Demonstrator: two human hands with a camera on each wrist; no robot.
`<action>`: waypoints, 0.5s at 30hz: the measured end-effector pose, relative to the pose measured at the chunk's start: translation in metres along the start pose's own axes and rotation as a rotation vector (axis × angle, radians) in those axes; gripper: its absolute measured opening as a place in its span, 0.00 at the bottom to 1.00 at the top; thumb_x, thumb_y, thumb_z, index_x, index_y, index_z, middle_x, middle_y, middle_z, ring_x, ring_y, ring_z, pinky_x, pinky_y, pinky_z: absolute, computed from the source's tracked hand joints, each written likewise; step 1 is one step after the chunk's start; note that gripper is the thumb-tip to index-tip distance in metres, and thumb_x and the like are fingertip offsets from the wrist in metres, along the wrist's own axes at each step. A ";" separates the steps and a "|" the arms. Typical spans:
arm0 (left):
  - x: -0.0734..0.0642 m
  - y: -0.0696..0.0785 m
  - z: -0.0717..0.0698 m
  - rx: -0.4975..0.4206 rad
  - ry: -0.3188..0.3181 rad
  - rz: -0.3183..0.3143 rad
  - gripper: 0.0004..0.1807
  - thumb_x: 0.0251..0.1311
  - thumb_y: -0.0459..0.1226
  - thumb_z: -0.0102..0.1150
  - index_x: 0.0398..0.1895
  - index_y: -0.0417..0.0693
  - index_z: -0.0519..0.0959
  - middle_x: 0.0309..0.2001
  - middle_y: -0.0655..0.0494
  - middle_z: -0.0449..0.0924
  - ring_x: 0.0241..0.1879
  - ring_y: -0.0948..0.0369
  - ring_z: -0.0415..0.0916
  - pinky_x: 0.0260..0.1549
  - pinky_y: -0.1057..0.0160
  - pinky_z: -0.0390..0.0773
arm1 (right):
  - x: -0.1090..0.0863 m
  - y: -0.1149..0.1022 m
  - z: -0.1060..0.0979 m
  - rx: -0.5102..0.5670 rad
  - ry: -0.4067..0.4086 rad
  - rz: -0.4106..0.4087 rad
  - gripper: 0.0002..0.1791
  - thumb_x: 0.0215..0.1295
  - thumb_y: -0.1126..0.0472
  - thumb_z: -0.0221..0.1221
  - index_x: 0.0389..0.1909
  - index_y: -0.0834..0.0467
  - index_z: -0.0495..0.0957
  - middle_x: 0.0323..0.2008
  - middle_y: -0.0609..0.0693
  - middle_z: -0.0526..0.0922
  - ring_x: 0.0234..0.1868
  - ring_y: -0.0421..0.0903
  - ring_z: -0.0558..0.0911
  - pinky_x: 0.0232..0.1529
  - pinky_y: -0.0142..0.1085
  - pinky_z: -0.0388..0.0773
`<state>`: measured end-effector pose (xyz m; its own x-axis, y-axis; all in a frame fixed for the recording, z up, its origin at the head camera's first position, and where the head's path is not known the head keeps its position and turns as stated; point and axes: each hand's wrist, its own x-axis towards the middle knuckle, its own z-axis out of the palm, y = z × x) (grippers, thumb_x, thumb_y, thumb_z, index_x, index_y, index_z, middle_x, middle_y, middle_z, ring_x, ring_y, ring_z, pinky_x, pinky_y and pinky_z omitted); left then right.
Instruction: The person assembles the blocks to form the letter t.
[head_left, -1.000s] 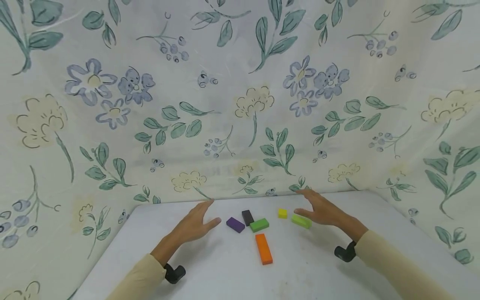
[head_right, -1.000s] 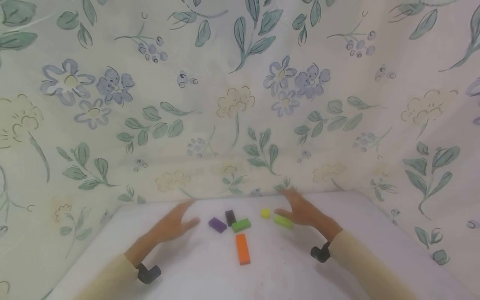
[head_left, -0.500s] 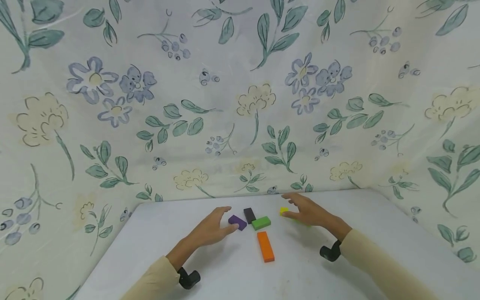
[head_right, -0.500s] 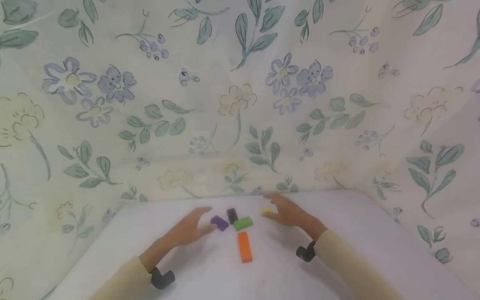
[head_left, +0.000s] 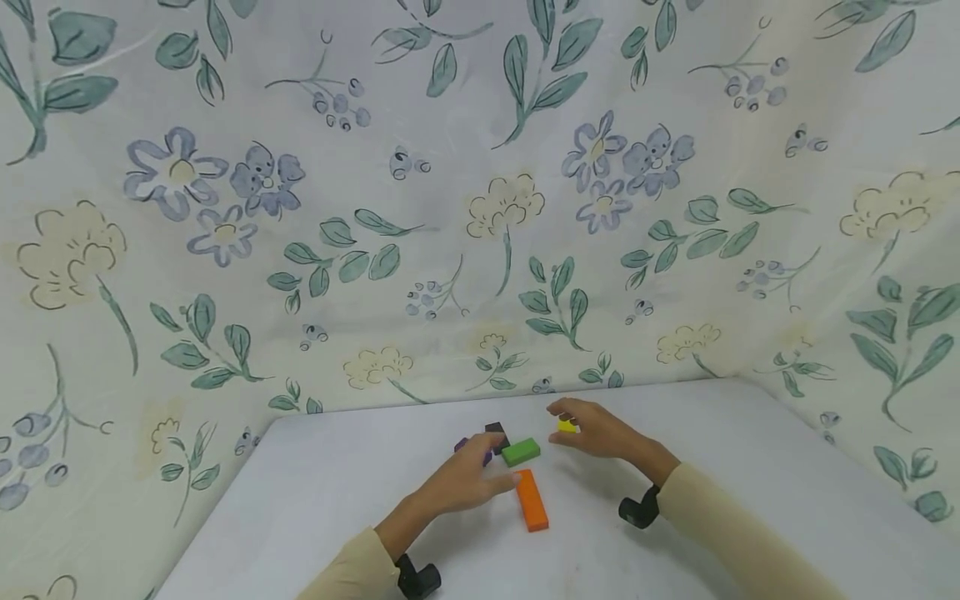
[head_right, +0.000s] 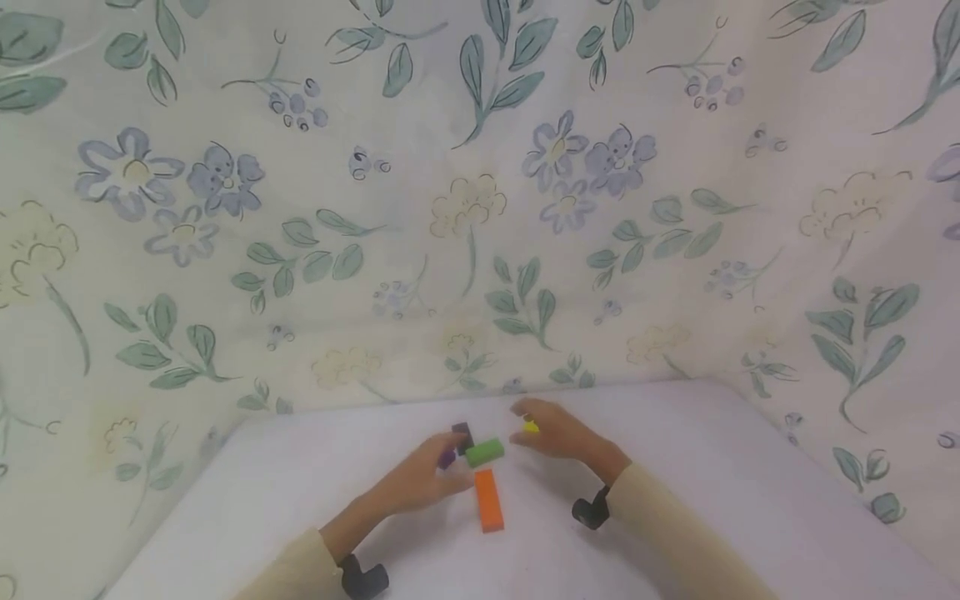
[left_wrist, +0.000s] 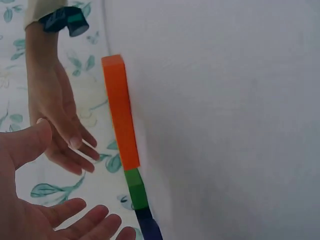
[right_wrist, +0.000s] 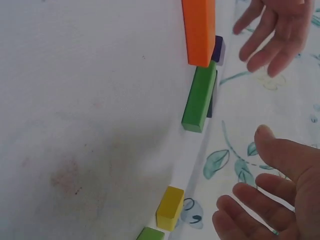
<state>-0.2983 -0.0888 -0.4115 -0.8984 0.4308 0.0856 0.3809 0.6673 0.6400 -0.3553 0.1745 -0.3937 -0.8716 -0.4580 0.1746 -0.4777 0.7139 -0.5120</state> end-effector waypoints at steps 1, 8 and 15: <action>0.001 0.000 0.003 0.001 -0.011 0.006 0.43 0.61 0.58 0.62 0.73 0.43 0.63 0.71 0.44 0.67 0.68 0.46 0.68 0.65 0.40 0.70 | 0.001 0.001 0.001 0.000 -0.003 -0.007 0.26 0.64 0.56 0.67 0.60 0.59 0.75 0.59 0.60 0.80 0.58 0.56 0.81 0.58 0.50 0.80; 0.007 0.001 0.015 0.106 -0.114 0.050 0.47 0.58 0.60 0.64 0.72 0.40 0.63 0.68 0.42 0.67 0.64 0.48 0.70 0.64 0.43 0.72 | 0.009 0.006 0.006 0.038 -0.054 -0.069 0.22 0.65 0.62 0.66 0.58 0.63 0.78 0.57 0.60 0.82 0.55 0.55 0.83 0.55 0.46 0.82; 0.005 0.003 0.022 0.164 -0.145 0.087 0.52 0.51 0.59 0.71 0.73 0.41 0.61 0.66 0.39 0.66 0.64 0.47 0.69 0.64 0.41 0.72 | 0.016 0.007 0.020 0.038 -0.094 -0.116 0.20 0.64 0.66 0.65 0.57 0.64 0.78 0.55 0.58 0.83 0.53 0.54 0.84 0.53 0.43 0.83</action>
<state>-0.2968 -0.0714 -0.4261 -0.8244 0.5657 0.0173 0.4967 0.7087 0.5010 -0.3704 0.1618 -0.4110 -0.7955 -0.5856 0.1557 -0.5688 0.6333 -0.5248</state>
